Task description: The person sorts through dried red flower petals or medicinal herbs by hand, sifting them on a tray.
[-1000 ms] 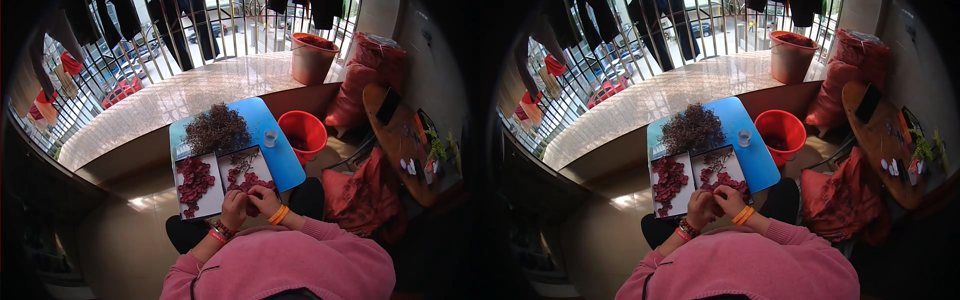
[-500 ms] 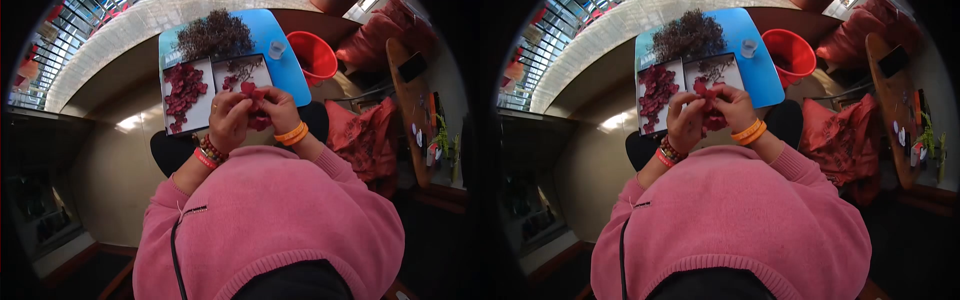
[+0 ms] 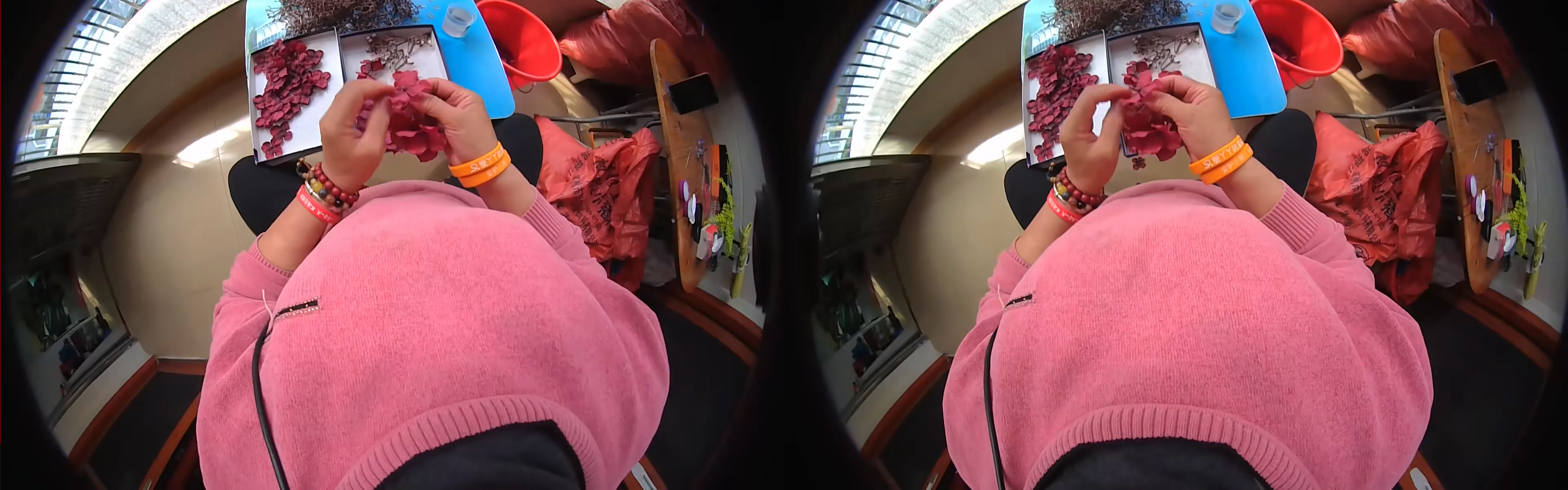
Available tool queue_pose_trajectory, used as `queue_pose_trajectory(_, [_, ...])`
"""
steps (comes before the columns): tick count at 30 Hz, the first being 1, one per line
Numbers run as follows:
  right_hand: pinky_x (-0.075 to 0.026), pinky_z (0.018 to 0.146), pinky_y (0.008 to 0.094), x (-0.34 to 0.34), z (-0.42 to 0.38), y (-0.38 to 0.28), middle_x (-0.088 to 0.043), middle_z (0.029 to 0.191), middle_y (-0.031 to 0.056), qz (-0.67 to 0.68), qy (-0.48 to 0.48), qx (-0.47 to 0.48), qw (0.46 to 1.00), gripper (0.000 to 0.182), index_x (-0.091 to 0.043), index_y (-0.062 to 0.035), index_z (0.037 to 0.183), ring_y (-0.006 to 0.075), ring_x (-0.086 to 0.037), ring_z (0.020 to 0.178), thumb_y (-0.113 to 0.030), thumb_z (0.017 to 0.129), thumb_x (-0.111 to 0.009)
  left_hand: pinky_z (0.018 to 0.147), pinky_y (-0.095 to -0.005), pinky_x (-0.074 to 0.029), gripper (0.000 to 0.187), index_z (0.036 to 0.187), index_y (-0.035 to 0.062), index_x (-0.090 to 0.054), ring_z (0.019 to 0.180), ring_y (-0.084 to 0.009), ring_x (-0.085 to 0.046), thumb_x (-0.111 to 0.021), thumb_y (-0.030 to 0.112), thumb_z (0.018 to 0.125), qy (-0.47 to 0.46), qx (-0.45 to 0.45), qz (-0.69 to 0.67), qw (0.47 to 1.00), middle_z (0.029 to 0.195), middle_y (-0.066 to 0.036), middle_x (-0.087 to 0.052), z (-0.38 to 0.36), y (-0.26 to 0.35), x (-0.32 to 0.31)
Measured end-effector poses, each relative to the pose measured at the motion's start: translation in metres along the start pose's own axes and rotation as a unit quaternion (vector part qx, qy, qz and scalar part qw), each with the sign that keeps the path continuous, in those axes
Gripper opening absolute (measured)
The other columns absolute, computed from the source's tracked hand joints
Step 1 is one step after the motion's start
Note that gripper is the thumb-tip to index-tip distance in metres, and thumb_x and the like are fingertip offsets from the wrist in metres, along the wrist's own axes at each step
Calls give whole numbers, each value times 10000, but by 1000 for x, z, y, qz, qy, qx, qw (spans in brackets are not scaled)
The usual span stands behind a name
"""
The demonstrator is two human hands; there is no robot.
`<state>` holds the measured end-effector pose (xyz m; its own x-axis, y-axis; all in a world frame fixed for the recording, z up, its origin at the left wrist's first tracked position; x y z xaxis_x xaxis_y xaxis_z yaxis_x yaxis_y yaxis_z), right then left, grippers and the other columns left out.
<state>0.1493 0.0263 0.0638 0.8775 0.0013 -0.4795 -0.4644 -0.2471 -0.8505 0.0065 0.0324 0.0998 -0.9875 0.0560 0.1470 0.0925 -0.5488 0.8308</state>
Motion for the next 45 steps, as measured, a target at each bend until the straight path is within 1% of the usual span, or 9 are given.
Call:
queue_pose_trajectory(4, [-529,637,237,10,7,12,-654,830,77,25,51,-38,998,128,-618,15,943,124,-635,728,-50,834,-602,690,-273,-459,107,909,-5,-590,763,-184,-590,-574,-7,803,27,46,56,997,844,-96,-599,-7,-29,5])
queue_pose_trajectory(12, [-486,572,206,22,16,17,-637,745,58,-123,106,54,985,154,-568,-4,865,90,-601,645,-21,758,-677,592,-231,-432,53,854,5,-591,639,-87,-530,-607,22,807,-23,82,22,996,740,-34,-568,-21,-31,0])
queue_pose_trajectory(19, [-461,576,179,19,15,20,-605,732,10,-245,65,114,961,121,-569,-23,873,55,-571,641,-1,788,-653,531,-274,-443,66,827,5,-572,568,-178,-581,-606,61,822,-54,82,61,993,704,-97,-578,-15,-37,-9])
queue_pose_trajectory(22, [-464,584,181,14,12,22,-618,754,10,-233,32,144,961,87,-593,-13,874,53,-572,647,-12,799,-637,601,-256,-418,83,890,4,-558,669,-130,-534,-575,83,869,-109,129,90,982,756,-76,-570,-22,-52,-12])
queue_pose_trajectory(28, [-495,617,230,22,8,54,-649,732,63,-283,-41,-70,956,109,-642,22,863,97,-600,660,-58,799,-603,642,-375,-395,37,863,28,-525,735,-307,-511,-548,37,836,-162,-21,238,957,811,-137,-548,-40,-52,-19])
queue_pose_trajectory(35, [-489,614,269,47,18,76,-642,711,91,-363,-15,-43,931,143,-642,13,788,127,-602,647,-123,746,-630,657,-400,-412,59,866,24,-525,761,-331,-526,-553,38,816,-213,15,183,960,809,-139,-546,-51,-79,-27])
queue_pose_trajectory(40, [-485,606,293,86,24,58,-623,676,102,-466,54,44,882,111,-632,-16,757,173,-609,627,-121,731,-607,693,-420,-438,81,841,46,-569,802,-322,-572,-589,101,784,-237,67,314,917,832,-132,-579,-38,-135,-35])
queue_pose_trajectory(42, [-486,610,298,103,22,52,-624,672,104,-474,87,42,875,109,-627,-10,752,187,-614,635,-114,740,-597,772,-423,-421,135,883,73,-580,886,-302,-569,-599,166,787,-266,127,375,879,902,-113,-583,-37,-157,-39])
queue_pose_trajectory(45, [-487,608,303,112,17,49,-625,673,111,-467,97,24,879,113,-622,-1,752,193,-614,631,-110,746,-592,791,-438,-402,216,837,64,-589,900,-294,-568,-648,253,753,-237,115,441,858,893,-108,-588,-37,-162,-53])
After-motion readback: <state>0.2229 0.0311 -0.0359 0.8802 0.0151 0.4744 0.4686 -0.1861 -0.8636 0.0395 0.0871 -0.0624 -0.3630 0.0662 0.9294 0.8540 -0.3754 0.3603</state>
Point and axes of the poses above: each hand's wrist, its own z-axis towards the middle knuckle, its own x-axis out of the back of the hand, y = z × x, the point moved 6 cm from there along z, towards the middle knuckle
